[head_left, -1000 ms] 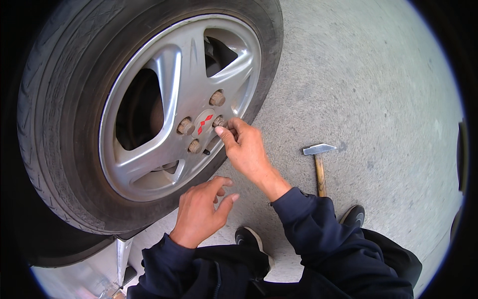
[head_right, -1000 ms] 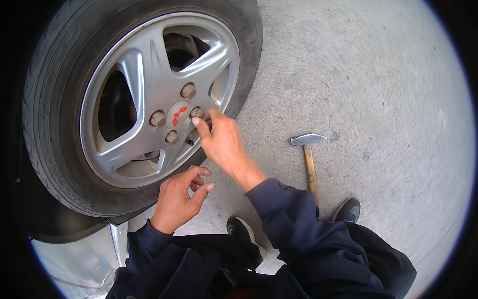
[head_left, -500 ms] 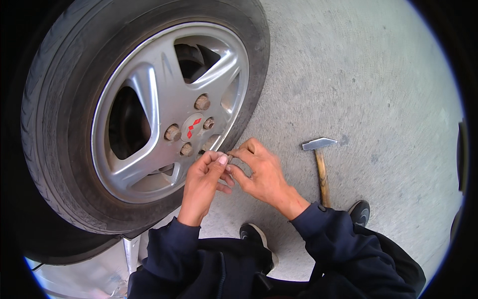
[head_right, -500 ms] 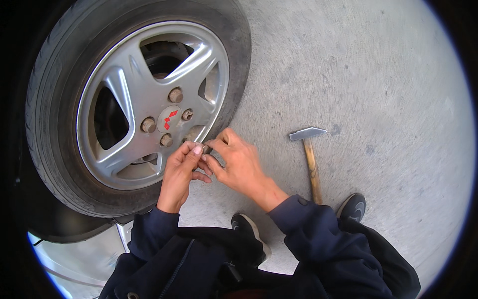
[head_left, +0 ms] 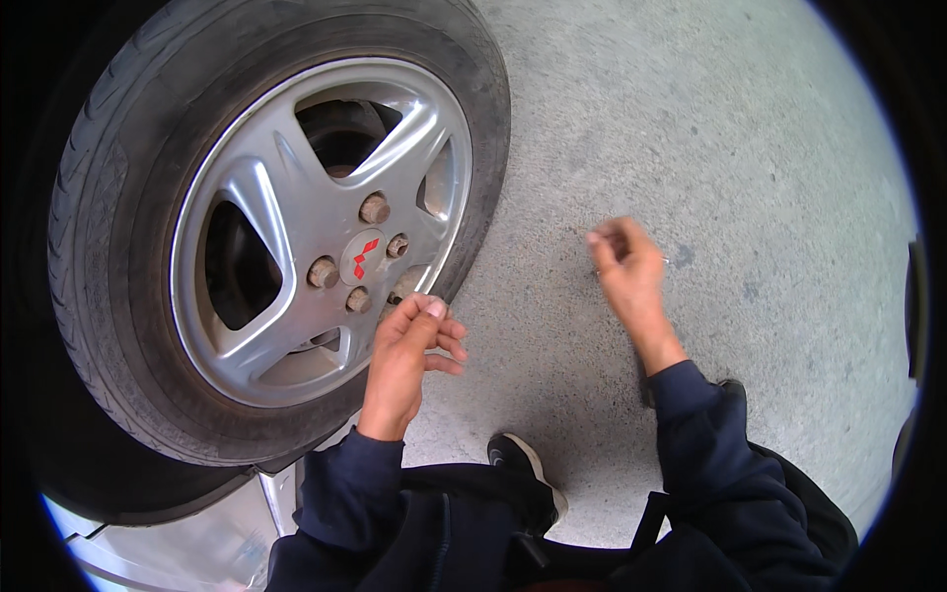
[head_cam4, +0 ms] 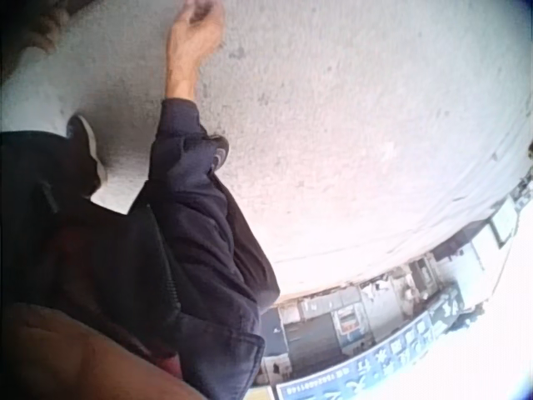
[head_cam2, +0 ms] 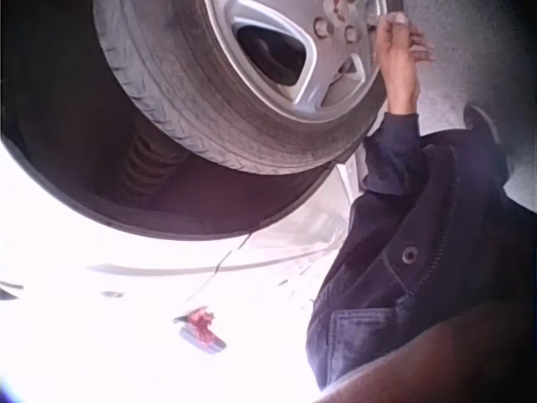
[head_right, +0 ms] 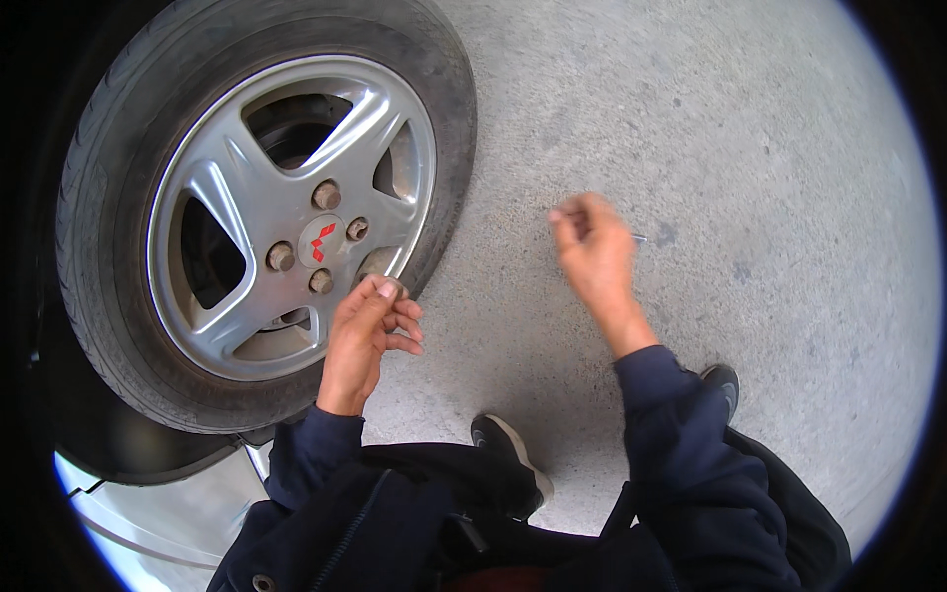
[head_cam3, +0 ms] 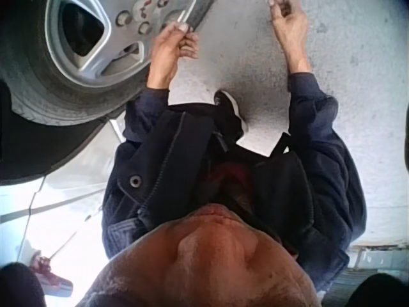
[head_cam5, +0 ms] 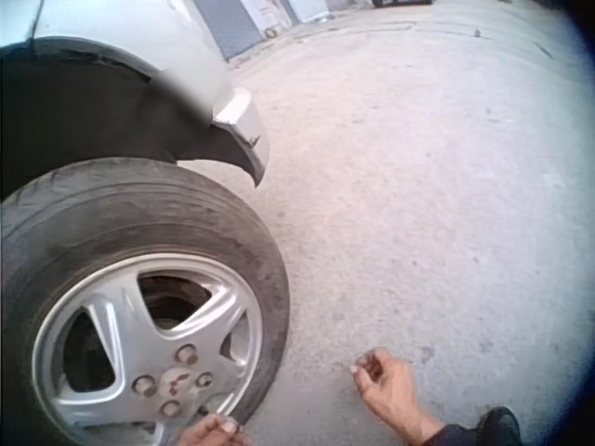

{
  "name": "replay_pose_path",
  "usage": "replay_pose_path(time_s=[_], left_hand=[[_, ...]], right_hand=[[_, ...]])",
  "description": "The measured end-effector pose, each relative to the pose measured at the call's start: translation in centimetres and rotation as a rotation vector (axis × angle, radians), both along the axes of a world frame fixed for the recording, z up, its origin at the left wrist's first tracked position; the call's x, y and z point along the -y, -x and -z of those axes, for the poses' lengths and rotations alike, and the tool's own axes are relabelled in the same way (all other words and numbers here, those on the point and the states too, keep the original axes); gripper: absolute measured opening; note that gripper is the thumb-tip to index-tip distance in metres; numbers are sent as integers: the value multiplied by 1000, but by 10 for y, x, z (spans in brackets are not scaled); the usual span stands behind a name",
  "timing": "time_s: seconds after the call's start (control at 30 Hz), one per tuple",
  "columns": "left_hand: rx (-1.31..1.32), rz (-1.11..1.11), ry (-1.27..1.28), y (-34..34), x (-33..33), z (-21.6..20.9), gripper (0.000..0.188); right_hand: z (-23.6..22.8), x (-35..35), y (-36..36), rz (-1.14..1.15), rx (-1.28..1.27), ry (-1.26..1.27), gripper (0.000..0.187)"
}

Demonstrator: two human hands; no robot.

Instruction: The person uses a hammer to strike and loosen lug nuts on a car wheel. They repeatedly tap each nut and attempt to turn them by hand, working around the wheel in sequence.

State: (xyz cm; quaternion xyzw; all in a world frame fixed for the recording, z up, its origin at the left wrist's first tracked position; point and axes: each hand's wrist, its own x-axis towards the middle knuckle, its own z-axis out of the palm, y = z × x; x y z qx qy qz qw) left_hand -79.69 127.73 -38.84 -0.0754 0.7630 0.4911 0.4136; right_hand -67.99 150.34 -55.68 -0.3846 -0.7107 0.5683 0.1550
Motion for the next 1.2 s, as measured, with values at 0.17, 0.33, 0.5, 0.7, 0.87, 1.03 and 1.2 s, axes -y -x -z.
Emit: replay_pose_path(time_s=[0.17, 0.33, 0.5, 0.7, 0.87, 1.03, 1.2], left_hand=[[35, 171, 27, -13, -10, -3, 19], [-39, 614, 92, -22, -15, -14, 20], [-171, 787, 24, -33, -4, -43, 18], [-236, 873, -22, -42, 30, -79, 17], [-306, 920, -17, -51, 57, -101, 18], [-391, 976, -47, -62, 66, -112, 17], [-424, 1002, -53, -65, 68, -109, 18]], right_hand=[[21, -22, -55, -14, 305, -82, 30], [21, 0, -100, -181, 508, -306, 39], [17, 4, -106, -500, 694, -387, 36], [-11, -44, -61, -453, 540, 753, 17], [-69, -33, -27, -992, 290, -517, 26], [-124, -11, 8, -1168, 235, -910, 26], [-134, 7, 31, -1237, 143, -954, 26]])
